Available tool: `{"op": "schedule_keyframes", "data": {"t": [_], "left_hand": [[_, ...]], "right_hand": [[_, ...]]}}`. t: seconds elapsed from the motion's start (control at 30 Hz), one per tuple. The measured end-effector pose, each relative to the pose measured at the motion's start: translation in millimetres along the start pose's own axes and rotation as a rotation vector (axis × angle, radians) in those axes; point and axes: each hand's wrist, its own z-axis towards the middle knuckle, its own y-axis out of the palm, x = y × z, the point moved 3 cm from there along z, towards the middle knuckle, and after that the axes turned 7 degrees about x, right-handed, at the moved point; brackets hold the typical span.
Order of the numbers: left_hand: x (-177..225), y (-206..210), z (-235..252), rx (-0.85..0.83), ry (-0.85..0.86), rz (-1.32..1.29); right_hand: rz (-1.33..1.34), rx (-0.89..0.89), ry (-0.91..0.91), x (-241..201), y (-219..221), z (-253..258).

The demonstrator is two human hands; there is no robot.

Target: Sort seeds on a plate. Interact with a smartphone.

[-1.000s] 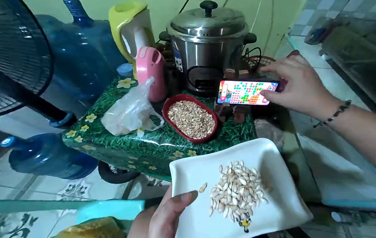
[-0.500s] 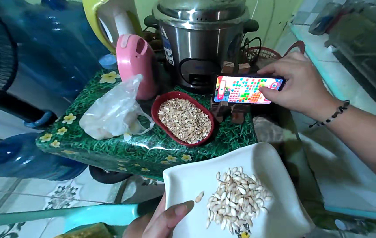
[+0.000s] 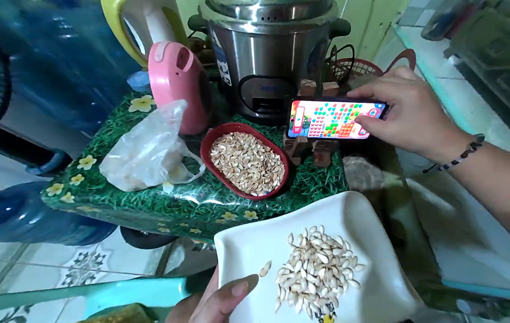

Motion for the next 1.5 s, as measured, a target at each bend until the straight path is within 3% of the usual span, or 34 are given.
{"op": "schedule_keyframes", "data": {"t": [0.47,1.5], "left_hand": [[-6,-11,1,0.115,-0.025,-0.079],[-7,-20,0,0.107,-0.001,-0.184]], "right_hand": [[-0.07,0.008,-0.047,5,6,-6],[-0.079,0.041,-0.042,4,9,-9]]}}
